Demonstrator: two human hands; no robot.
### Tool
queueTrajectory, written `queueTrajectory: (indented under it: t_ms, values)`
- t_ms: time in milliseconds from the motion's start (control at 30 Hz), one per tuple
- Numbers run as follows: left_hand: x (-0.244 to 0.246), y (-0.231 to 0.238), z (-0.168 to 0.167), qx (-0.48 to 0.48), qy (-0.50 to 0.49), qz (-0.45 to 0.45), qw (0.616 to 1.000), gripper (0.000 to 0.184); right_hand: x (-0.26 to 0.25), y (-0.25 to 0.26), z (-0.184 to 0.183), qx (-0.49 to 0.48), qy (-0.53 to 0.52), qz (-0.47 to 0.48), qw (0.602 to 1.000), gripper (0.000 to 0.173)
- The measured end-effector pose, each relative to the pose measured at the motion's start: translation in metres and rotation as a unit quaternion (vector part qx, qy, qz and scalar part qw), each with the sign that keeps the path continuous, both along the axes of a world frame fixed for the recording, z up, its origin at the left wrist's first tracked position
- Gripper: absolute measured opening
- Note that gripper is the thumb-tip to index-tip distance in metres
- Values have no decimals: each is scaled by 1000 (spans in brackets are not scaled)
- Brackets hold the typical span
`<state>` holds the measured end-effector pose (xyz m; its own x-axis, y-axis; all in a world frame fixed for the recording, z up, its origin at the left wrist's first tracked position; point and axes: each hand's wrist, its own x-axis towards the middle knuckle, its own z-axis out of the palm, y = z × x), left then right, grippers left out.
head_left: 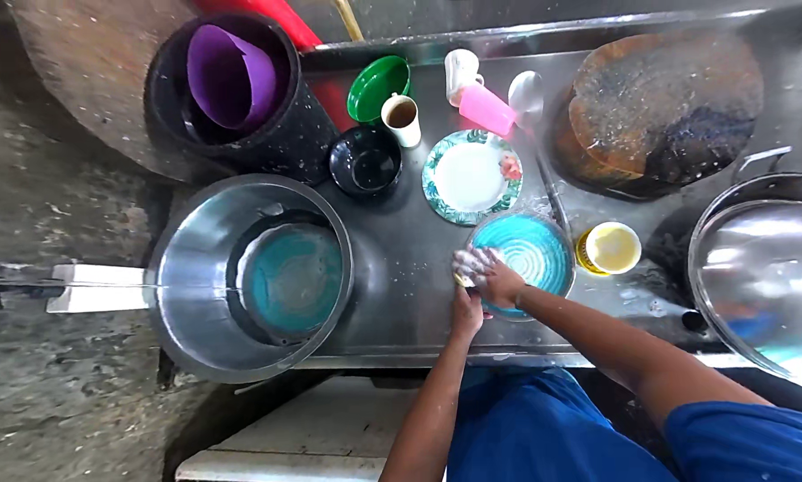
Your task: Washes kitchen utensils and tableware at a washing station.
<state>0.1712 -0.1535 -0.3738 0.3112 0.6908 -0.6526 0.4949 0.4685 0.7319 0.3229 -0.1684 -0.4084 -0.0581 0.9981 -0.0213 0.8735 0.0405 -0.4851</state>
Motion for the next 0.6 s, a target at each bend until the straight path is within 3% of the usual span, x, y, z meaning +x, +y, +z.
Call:
queueTrajectory:
  t_ms: [33,133,200,267,333,433,533,600]
  values:
    - [-1,-1,0,-1,-5,2,1000,50,5,2,-2,2,3,26,1000,54]
    - [-3,-4,-5,-18,-38,23,999,44,31,19,7,-49,-55,-126,989,52]
    - [-6,-3,-8,-59,-82,97,990,44,13,12,11,-42,-47,-138,988,51]
    - [-1,4,-7,-85,-77,133,984,64,-10,-32,11,-48,-5,-35,998,52]
    - [5,7,-12,-13,-26,95,995,54,0,-93,17,-113,-1,66,991,57]
    - [9,9,-20,74,47,28,996,48,55,-161,34,-166,-74,0,983,56]
    - [9,8,-22,71,38,38,996,45,35,-138,41,-205,-67,-80,973,75]
    - [7,9,-17,91,54,15,994,47,-16,-107,33,-178,-7,-41,983,78]
